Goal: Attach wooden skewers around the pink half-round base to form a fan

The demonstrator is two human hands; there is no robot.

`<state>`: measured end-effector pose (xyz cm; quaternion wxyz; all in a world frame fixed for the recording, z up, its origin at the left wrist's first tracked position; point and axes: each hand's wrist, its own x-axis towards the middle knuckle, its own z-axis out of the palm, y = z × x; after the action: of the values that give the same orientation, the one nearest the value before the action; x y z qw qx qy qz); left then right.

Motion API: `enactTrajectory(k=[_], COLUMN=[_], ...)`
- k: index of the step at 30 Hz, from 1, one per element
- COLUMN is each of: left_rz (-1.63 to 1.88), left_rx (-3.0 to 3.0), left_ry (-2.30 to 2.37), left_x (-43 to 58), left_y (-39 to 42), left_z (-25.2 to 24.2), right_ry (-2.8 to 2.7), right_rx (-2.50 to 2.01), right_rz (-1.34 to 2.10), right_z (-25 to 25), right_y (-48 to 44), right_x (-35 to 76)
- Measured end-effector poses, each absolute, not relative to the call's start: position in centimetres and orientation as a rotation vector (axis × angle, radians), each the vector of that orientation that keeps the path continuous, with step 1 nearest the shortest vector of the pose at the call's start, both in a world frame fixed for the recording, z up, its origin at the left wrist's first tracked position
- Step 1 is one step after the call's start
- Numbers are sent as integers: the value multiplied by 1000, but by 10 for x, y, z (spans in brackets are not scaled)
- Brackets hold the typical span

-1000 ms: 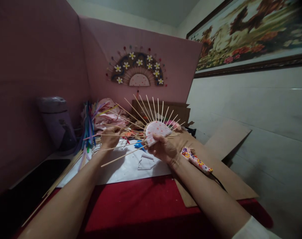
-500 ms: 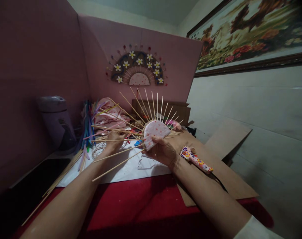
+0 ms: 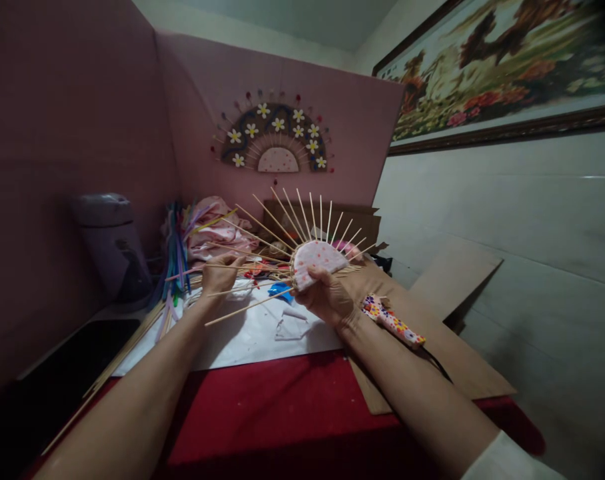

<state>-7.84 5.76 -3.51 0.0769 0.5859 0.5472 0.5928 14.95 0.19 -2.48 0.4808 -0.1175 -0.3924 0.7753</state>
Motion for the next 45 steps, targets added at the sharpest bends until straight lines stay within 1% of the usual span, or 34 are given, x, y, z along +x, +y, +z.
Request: enactTrajectory(k=[8, 18, 27, 35, 40, 45], left_rz=[1989, 2234, 2183, 2284, 2189, 1846], left_rx=[1661, 1619, 1591, 1590, 1581, 1680], left_ry=[1926, 1859, 1904, 1836, 1734, 1644], left_x=[-85, -83, -83, -86, -86, -74], left_y=[46, 42, 41, 43, 48, 49], left_z=[-23, -15, -16, -17, -20, -28], right_ry=[-868, -827, -784, -803, -897, -986], right_rx=[-448, -537, -467, -555, -503, -421], right_rz=[1801, 1808, 1773, 1796, 1832, 1911], right_z=[-23, -28, -30, -30, -26, -24], right_y=[6, 15, 18, 17, 9, -1], right_x=[151, 153, 153, 153, 151, 149])
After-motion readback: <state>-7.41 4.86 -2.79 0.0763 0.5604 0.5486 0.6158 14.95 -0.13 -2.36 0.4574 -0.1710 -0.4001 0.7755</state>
